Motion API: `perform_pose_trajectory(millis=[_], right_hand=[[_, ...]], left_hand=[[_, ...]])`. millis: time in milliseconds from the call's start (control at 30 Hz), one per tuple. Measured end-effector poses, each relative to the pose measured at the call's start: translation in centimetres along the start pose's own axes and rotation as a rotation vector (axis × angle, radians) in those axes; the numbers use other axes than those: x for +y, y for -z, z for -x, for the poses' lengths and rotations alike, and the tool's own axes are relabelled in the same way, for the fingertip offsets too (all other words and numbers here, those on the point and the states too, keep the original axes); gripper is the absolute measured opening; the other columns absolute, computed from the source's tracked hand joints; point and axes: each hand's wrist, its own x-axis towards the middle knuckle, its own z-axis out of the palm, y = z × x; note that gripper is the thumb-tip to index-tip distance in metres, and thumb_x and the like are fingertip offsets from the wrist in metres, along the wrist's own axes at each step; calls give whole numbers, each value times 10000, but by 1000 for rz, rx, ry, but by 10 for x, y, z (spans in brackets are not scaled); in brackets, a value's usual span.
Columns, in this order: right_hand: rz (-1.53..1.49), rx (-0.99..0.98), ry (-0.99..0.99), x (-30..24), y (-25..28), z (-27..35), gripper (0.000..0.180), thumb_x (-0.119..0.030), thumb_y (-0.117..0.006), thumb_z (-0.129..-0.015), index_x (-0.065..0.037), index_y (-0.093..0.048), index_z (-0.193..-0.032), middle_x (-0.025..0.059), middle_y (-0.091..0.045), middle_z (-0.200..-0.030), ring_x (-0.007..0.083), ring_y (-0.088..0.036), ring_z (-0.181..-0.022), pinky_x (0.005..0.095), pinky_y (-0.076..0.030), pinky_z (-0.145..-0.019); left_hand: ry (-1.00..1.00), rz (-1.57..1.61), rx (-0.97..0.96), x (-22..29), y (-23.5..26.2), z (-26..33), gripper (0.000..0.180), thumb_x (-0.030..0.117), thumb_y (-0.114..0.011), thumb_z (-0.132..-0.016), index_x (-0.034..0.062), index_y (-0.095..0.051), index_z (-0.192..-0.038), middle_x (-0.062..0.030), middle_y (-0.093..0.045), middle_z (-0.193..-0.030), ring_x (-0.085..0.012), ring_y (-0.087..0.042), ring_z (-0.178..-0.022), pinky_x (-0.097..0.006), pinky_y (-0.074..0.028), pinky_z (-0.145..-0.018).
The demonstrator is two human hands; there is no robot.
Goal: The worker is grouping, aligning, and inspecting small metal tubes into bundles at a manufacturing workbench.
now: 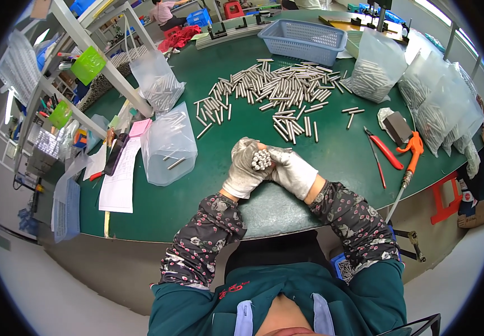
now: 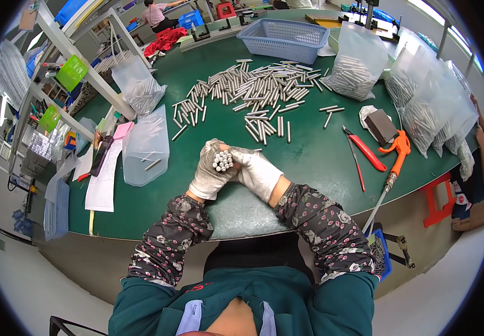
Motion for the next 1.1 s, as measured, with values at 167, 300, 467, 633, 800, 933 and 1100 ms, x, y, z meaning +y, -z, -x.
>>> perform_pose_trajectory(millis=[167, 300, 467, 633, 800, 933, 1100], right_hand=[[98, 4, -31, -6, -1, -1, 380, -227, -493, -859, 27, -460, -1140, 120, -556, -1046, 215, -571, -911, 347, -481, -796], [553, 319, -113, -28, -16, 18, 433, -274, -505, -844, 12, -446, -1165, 127, -578, -968, 187, -590, -818, 282, -490, -683], [950, 399, 11, -52, -10, 46, 436, -270, -504, -838, -3, -450, -1178, 117, -581, -988, 137, -568, -790, 232, -460, -675], [1589, 370, 254, -42, -1, 54, 500, -214, -591, -773, 30, -429, -1178, 122, -584, -992, 198, -583, -838, 261, -466, -737], [1973, 152, 661, -20, -47, 45, 730, -229, -674, -612, -12, -361, -1235, 179, -396, -1240, 320, -407, -1122, 394, -356, -911], [2041, 79, 776, -10, -52, 30, 767, -270, -685, -611, -28, -347, -1255, 189, -418, -1219, 335, -432, -1099, 407, -357, -904], [2053, 204, 825, -13, -48, 29, 657, -269, -644, -644, -47, -406, -1215, 130, -471, -1172, 282, -470, -1056, 378, -380, -850]], left_hand=[[308, 319, -40, -6, -3, 4, 393, 45, -712, -627, 90, -493, -950, -25, -541, -807, -149, -543, -771, -281, -455, -673], [495, 688, 4, -11, -2, 7, 350, -47, -646, -699, 63, -464, -977, 39, -498, -809, -39, -509, -734, -177, -439, -642], [458, 530, -16, -11, -2, 5, 320, -74, -627, -688, 62, -450, -918, 39, -473, -777, -41, -479, -714, -173, -416, -632], [827, 1070, 111, 7, 10, -11, 163, 7, -552, -781, 116, -447, -842, 11, -415, -630, -62, -334, -438, -191, -230, -310], [1156, 1754, 207, 5, 14, -1, 82, 75, -527, -831, 87, -470, -888, -8, -499, -700, -107, -475, -559, -188, -347, -411], [1114, 1623, 97, 17, 15, 6, 113, 86, -461, -865, 57, -483, -972, -44, -555, -851, -175, -575, -679, -271, -499, -536], [880, 1588, -123, 27, 16, 4, 331, 42, -541, -811, 69, -441, -1125, -47, -552, -983, -181, -549, -911, -326, -471, -812]])
